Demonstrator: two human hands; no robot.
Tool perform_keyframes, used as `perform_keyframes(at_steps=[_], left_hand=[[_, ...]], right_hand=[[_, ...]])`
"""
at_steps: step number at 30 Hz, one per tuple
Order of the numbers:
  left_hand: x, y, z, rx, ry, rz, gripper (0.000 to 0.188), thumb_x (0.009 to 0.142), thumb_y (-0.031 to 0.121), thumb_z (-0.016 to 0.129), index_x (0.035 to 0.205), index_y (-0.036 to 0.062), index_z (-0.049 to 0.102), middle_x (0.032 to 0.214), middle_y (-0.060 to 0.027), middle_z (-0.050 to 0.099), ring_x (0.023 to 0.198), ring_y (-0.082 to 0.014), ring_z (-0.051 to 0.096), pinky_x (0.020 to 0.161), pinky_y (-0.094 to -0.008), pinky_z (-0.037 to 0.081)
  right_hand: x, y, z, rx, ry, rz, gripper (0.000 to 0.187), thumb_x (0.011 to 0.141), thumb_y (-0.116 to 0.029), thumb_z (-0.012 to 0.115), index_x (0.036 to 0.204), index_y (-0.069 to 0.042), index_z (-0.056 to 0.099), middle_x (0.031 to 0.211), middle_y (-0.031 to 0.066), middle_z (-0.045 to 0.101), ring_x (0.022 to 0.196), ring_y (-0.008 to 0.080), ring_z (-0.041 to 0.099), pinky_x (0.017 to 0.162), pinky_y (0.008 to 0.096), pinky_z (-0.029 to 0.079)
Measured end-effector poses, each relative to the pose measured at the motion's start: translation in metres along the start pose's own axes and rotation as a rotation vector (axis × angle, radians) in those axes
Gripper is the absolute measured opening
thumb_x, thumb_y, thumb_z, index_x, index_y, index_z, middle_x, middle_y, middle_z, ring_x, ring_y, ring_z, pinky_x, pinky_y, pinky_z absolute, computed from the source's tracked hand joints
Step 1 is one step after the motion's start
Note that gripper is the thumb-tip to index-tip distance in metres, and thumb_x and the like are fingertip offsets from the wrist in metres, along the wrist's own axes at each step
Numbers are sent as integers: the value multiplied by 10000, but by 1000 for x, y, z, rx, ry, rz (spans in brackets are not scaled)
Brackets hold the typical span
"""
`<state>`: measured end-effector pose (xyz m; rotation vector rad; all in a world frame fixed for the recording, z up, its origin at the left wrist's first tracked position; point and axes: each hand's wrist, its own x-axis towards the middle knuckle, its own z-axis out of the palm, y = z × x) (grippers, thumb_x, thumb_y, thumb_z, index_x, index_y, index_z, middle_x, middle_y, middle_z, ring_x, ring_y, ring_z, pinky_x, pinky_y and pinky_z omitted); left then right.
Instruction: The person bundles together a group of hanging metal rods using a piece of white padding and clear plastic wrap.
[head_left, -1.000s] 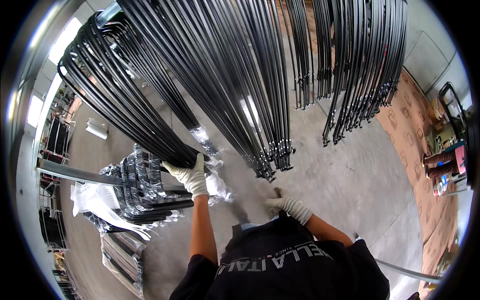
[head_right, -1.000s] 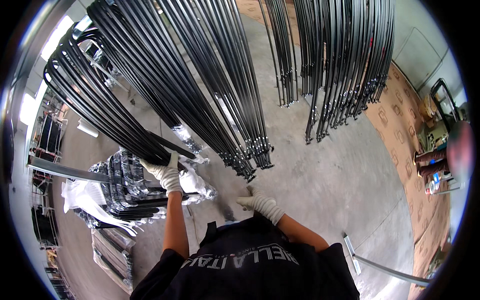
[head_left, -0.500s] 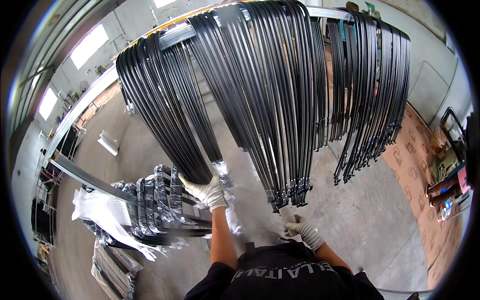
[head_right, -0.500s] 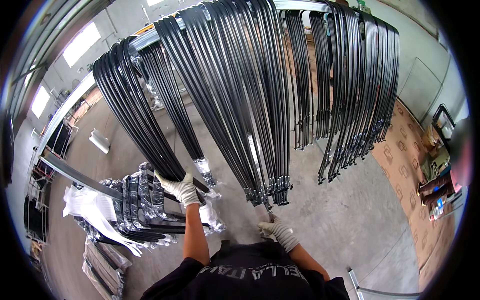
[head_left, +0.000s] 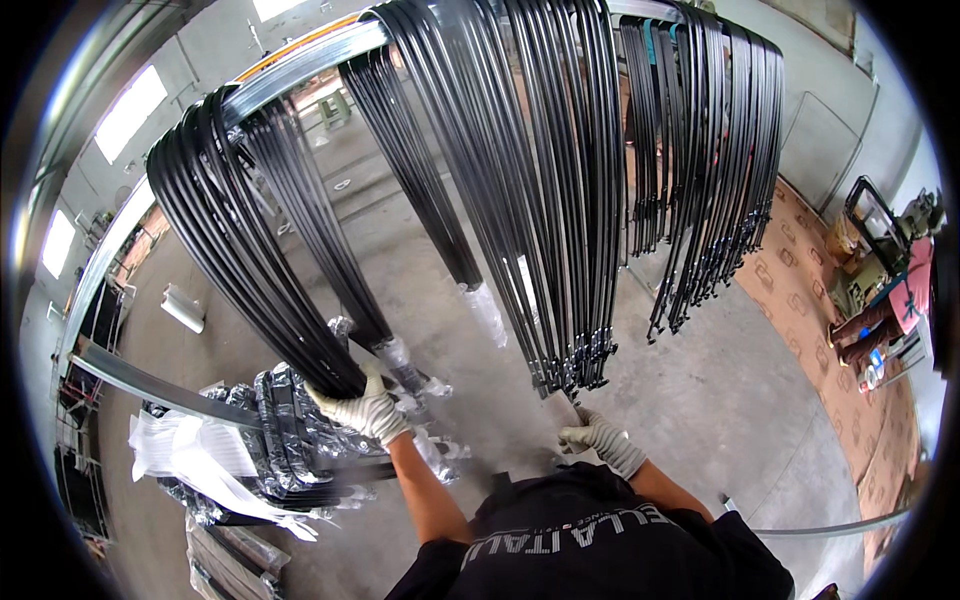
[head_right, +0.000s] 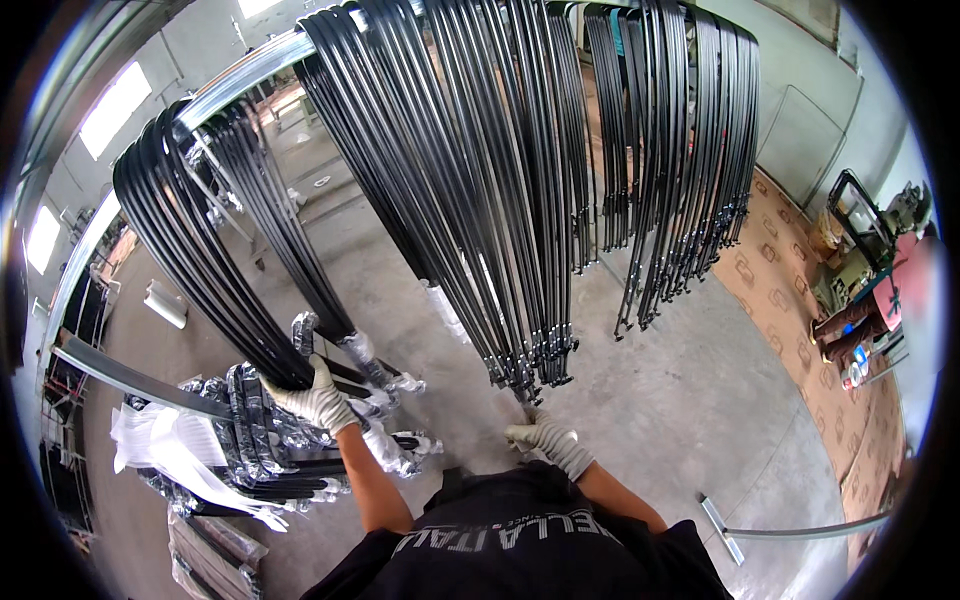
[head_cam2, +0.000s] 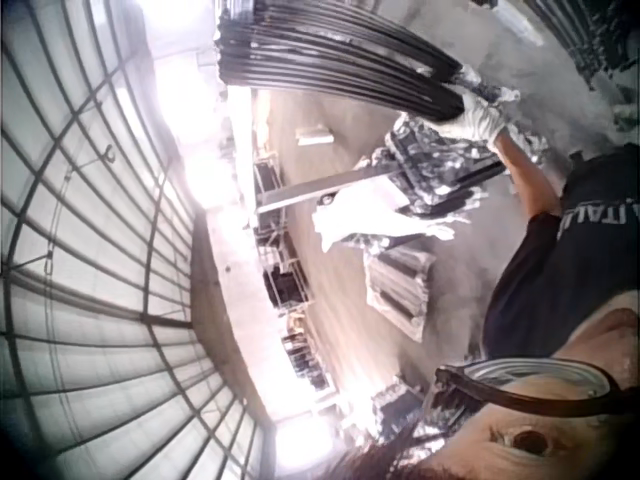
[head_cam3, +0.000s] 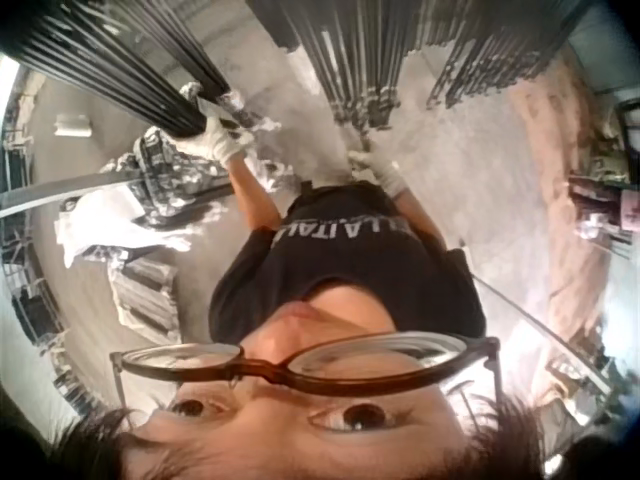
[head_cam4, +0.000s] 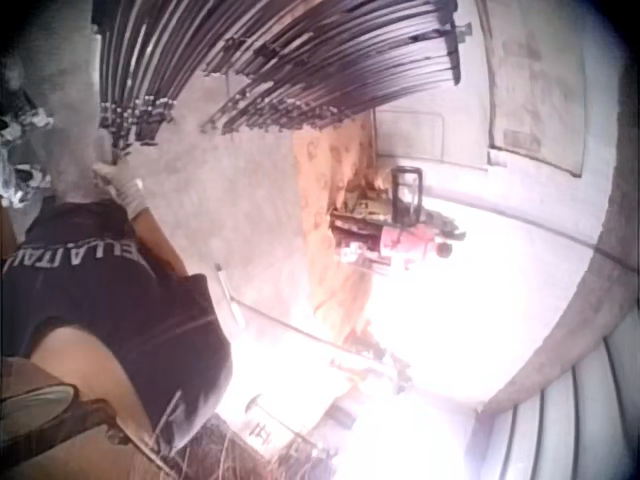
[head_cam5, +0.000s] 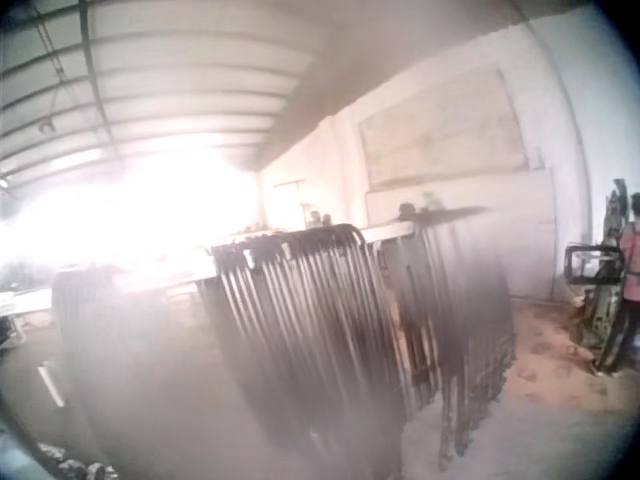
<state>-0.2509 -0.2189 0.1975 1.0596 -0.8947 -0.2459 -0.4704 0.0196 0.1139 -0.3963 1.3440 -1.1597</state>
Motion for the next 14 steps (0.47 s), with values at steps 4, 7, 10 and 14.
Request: perform_keyframes(at_steps=[4,7,10,14], left_hand=[[7,-14,-15,139,-16,50,883,535,166,745,1267,55,263,1190,-146,354,1030,-293,430,889,-381,396],[-7,22,-16,658,11,474,804,606,198,687,1271,41,262,1206,-177,312,1071,-319,376,939,-389,321],[-40,69,12,33,-534,444,731,647,181,669,1257,36,292,1195,-167,367,1115,-288,362,962,-378,272],[-57,116,64,-114,-1038,157,636,690,218,649,1217,26,347,1238,-141,398,1166,-295,347,972,-365,262]], right_hand=[[0,-66,4,-120,130,-272,399,631,-139,683,967,-29,499,664,46,563,524,112,520,426,226,405],[-1,-107,-8,30,131,-548,509,637,-159,724,1059,-46,463,793,8,550,626,108,521,525,223,439],[8,-139,-7,4,72,-770,574,630,-239,731,1093,-45,451,841,5,541,735,104,505,668,245,437],[27,-181,19,-88,-23,-1132,718,650,-250,705,1244,-54,352,1020,43,477,847,117,472,755,243,412]])
